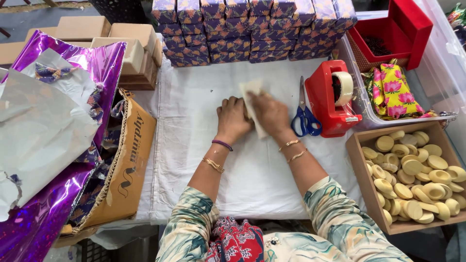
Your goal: The recorder cleans individual soap bars with a cloth and then wraps them in decorative purple paper, using tape to secure the packaging.
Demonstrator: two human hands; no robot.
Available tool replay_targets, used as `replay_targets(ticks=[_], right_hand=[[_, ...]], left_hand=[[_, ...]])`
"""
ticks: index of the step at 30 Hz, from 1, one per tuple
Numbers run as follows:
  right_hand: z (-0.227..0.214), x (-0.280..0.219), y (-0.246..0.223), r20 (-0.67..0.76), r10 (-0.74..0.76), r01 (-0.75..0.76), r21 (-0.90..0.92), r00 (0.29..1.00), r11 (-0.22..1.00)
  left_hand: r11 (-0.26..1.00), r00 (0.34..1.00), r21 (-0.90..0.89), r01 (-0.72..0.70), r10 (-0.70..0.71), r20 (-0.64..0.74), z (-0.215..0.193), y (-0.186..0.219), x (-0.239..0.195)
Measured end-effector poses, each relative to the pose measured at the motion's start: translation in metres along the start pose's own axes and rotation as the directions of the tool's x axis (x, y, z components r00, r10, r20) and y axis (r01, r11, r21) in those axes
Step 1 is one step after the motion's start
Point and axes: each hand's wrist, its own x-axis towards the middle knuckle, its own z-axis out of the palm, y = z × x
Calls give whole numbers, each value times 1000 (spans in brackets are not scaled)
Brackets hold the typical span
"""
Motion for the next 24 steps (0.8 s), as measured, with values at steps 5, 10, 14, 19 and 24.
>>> replay_targets(ticks=[5,10,14,19,24], right_hand=[[3,-3,11,-121,95,-106,-89,988,990],[15,-9,17,-87,-38,34,-48,995,998],[16,-6,20,-147,112,-131,-126,983,983],[12,-10,15,-13,16,-16,-46,1000,999],[1,-4,60,-242,277,-266,76,930,961]], left_hand=[[973,995,-230,13,-35,-89,0,-6,6],[979,998,-203,30,-41,-54,-12,-1,5],[975,993,-222,-16,-11,-119,-8,-1,5],[986,994,-164,-32,14,-108,10,-15,6],[980,998,-199,9,-21,-61,-26,7,1]])
